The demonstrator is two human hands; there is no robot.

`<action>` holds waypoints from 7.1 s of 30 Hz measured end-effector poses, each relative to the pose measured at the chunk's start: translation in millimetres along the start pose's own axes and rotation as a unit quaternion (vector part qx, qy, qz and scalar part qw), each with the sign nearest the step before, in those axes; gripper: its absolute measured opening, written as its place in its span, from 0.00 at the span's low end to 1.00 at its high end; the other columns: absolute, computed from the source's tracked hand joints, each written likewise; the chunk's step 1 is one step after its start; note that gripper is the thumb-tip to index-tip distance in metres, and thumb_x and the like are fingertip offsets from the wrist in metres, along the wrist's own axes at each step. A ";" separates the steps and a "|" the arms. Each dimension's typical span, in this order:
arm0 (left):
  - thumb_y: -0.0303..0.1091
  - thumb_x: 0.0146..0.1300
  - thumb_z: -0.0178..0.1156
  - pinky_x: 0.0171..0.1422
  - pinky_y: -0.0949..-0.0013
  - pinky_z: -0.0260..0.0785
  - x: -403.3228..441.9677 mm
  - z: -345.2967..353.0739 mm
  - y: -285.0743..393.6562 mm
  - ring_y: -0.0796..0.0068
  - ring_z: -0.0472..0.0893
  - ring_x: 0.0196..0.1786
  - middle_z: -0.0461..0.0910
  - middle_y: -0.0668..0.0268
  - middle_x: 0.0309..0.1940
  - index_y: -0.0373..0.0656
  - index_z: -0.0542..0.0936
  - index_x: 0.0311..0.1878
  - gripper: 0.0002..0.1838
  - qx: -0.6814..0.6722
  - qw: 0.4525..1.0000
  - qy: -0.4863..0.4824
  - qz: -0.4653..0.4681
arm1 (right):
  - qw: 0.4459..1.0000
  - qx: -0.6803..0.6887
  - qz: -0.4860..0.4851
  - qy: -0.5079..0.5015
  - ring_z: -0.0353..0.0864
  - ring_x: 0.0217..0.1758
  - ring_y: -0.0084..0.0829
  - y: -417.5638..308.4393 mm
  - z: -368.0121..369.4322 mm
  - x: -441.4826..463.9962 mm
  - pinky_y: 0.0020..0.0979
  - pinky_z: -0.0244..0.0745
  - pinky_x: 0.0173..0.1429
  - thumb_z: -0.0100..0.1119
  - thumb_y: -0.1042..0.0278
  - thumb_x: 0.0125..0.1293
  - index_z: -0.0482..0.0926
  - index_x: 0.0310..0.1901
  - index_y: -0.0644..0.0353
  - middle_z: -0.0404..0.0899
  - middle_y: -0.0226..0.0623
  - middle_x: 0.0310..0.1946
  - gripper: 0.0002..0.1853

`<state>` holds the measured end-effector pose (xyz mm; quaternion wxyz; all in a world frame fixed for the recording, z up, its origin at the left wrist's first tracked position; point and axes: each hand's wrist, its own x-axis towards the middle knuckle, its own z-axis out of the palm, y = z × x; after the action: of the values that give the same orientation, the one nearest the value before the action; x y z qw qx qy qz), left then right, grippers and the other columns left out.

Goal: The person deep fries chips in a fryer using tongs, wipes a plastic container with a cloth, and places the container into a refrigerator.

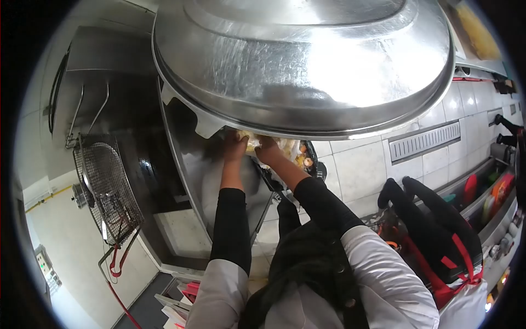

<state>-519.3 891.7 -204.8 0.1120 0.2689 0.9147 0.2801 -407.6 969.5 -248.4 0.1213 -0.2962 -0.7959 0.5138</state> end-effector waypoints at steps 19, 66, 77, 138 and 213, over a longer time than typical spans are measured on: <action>0.35 0.58 0.58 0.44 0.66 0.71 -19.0 -18.4 35.5 0.67 0.80 0.40 0.79 0.56 0.40 0.33 0.75 0.46 0.17 -0.237 0.965 0.056 -0.098 | 0.973 0.152 0.111 -0.131 0.67 0.62 0.48 18.9 -9.5 10.1 0.38 0.57 0.69 0.55 0.66 0.49 0.70 0.56 0.65 0.70 0.51 0.58 0.29; 0.23 0.58 0.60 0.32 0.73 0.73 -423.0 -411.9 7.5 0.76 0.82 0.28 0.80 0.62 0.30 0.37 0.74 0.49 0.15 -0.353 0.906 0.031 -0.234 | 0.875 -0.128 -0.418 -0.209 0.80 0.42 0.47 -394.0 34.5 -159.3 0.40 0.77 0.47 0.53 0.70 0.60 0.77 0.47 0.59 0.78 0.46 0.43 0.13; 0.21 0.59 0.57 0.40 0.74 0.76 -342.2 -380.9 87.7 0.78 0.80 0.36 0.77 0.65 0.33 0.35 0.74 0.49 0.14 -0.420 0.886 -0.133 -0.146 | 0.974 -0.212 -0.042 -0.068 0.81 0.37 0.45 -148.8 -114.4 -149.3 0.37 0.76 0.42 0.63 0.73 0.51 0.81 0.40 0.62 0.79 0.51 0.38 0.12; 0.30 0.68 0.49 0.60 0.60 0.70 -429.7 -399.3 17.7 0.65 0.77 0.55 0.74 0.58 0.53 0.36 0.67 0.59 0.18 -0.776 0.540 0.289 -0.149 | 0.635 -0.594 -0.473 -0.139 0.78 0.53 0.36 -610.2 85.4 -249.5 0.35 0.72 0.47 0.63 0.66 0.49 0.80 0.47 0.57 0.79 0.39 0.47 0.20; 0.37 0.69 0.47 0.59 0.62 0.70 -491.4 -423.1 -29.5 0.64 0.76 0.55 0.73 0.57 0.54 0.35 0.63 0.61 0.22 -0.805 0.456 0.346 -0.156 | 0.786 -0.548 -0.183 -0.221 0.79 0.50 0.48 -434.1 63.7 -127.9 0.43 0.75 0.52 0.63 0.47 0.53 0.79 0.42 0.60 0.81 0.47 0.43 0.24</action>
<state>-274.3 407.3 151.1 -0.0058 -0.2070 0.2720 0.9398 -488.2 717.0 123.9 -0.1486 -0.0405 -0.9880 0.0113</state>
